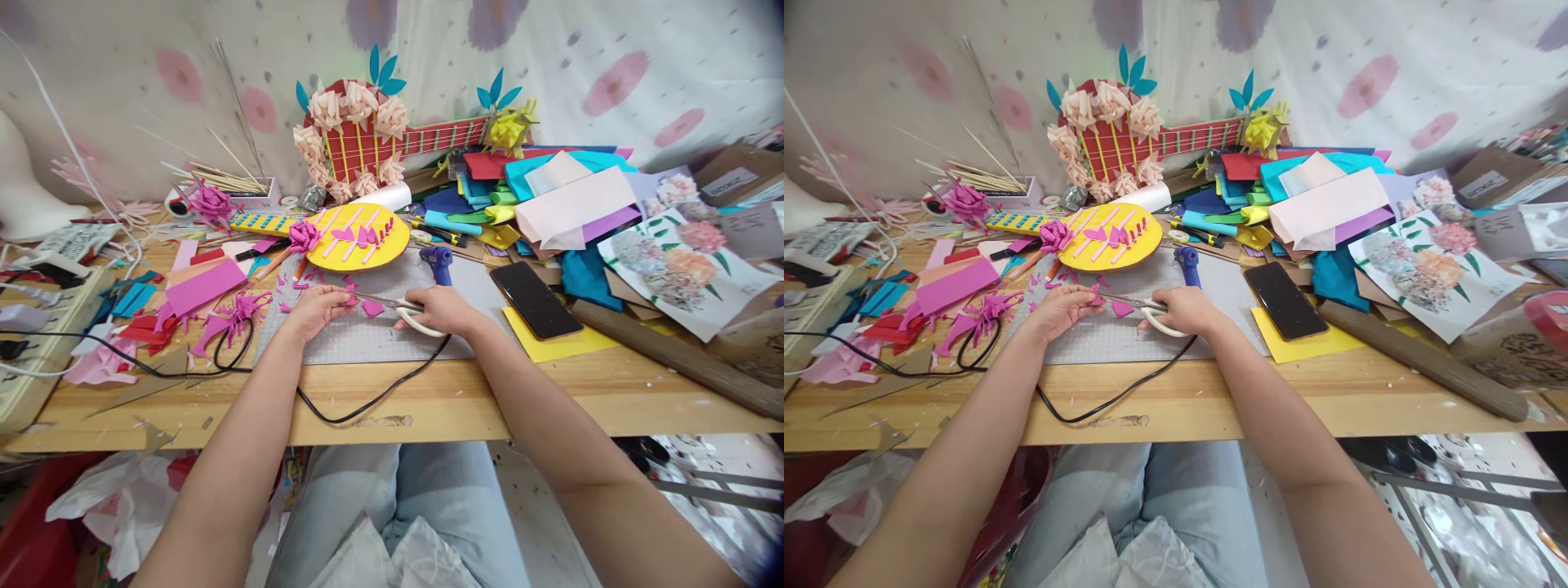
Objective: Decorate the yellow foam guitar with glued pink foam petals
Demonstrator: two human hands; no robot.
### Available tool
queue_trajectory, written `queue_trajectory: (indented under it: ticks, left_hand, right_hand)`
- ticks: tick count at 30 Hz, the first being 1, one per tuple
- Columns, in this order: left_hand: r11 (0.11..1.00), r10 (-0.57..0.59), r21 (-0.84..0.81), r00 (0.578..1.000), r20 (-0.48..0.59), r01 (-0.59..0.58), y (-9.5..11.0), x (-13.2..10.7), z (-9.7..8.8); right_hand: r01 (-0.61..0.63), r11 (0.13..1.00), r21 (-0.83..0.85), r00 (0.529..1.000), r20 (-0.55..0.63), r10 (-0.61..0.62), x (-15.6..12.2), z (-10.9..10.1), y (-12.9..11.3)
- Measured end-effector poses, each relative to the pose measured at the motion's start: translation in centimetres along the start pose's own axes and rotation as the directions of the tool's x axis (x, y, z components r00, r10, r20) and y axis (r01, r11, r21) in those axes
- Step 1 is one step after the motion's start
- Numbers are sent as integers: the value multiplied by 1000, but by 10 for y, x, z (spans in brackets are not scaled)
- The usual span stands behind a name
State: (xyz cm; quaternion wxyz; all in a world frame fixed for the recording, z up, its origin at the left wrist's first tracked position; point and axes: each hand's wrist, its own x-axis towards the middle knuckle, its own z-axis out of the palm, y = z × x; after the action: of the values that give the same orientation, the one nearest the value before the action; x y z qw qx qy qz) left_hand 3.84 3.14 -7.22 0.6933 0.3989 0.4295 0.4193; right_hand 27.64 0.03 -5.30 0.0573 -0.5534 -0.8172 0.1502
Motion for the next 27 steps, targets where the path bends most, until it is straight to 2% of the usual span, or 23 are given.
queue_trajectory:
  ticks: [11,27]
  left_hand:
    - [998,-31,48,999,-6,31,4,-3,2]
    - [999,-27,33,998,-57,28,3,-2,4]
  right_hand:
    - [-1,1000,-24,1000,-16,0,-3,-2,6]
    - [-1,1000,-16,1000,-4,1,-3,-3,5]
